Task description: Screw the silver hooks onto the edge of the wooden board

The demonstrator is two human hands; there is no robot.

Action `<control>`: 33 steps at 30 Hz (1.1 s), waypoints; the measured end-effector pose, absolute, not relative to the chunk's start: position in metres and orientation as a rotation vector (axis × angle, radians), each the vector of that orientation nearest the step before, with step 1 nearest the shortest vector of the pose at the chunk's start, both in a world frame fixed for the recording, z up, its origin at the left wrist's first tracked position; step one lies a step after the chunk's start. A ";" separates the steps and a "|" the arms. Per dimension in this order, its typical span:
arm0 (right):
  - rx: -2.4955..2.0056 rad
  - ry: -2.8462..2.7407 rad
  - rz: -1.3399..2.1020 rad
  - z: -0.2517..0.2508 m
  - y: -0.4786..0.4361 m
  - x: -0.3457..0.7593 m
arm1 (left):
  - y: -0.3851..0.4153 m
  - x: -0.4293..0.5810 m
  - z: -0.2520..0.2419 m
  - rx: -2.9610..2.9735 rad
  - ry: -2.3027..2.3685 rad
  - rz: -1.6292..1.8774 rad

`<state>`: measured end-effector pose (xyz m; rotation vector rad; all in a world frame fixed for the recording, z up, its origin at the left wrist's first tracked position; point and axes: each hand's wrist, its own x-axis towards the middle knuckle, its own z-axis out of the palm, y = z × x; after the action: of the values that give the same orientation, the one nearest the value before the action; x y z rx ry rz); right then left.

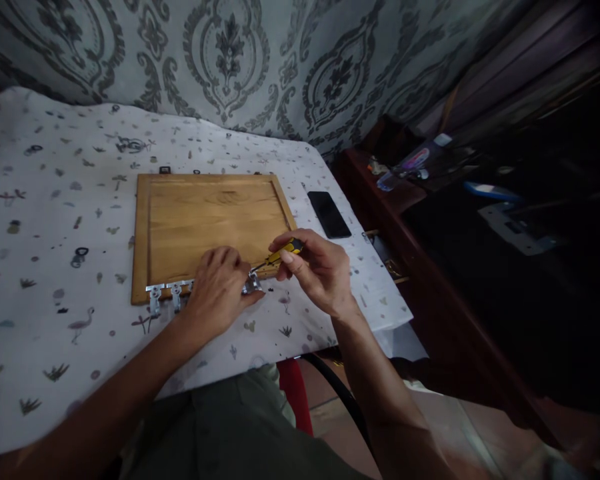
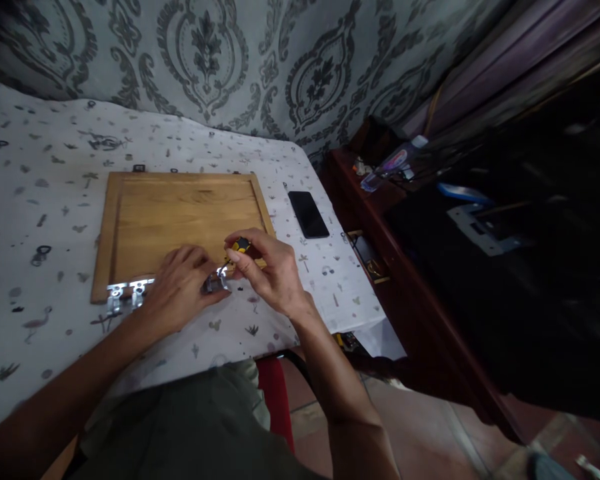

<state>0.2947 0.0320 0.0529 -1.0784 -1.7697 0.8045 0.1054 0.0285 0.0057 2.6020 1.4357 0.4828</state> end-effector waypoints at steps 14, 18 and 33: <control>-0.940 -1.948 0.919 0.061 0.042 0.305 | 0.029 0.105 0.005 2.581 1.441 0.441; -0.945 -1.951 0.923 0.060 0.043 0.306 | 0.029 0.105 0.005 2.590 1.444 0.443; -1.053 -1.607 0.704 0.054 0.029 0.298 | 0.028 0.106 0.005 2.571 1.446 0.498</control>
<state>0.2983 0.0286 0.0542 -1.0533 -1.6074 0.7040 0.1055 0.0277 0.0054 2.5709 1.4459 0.4978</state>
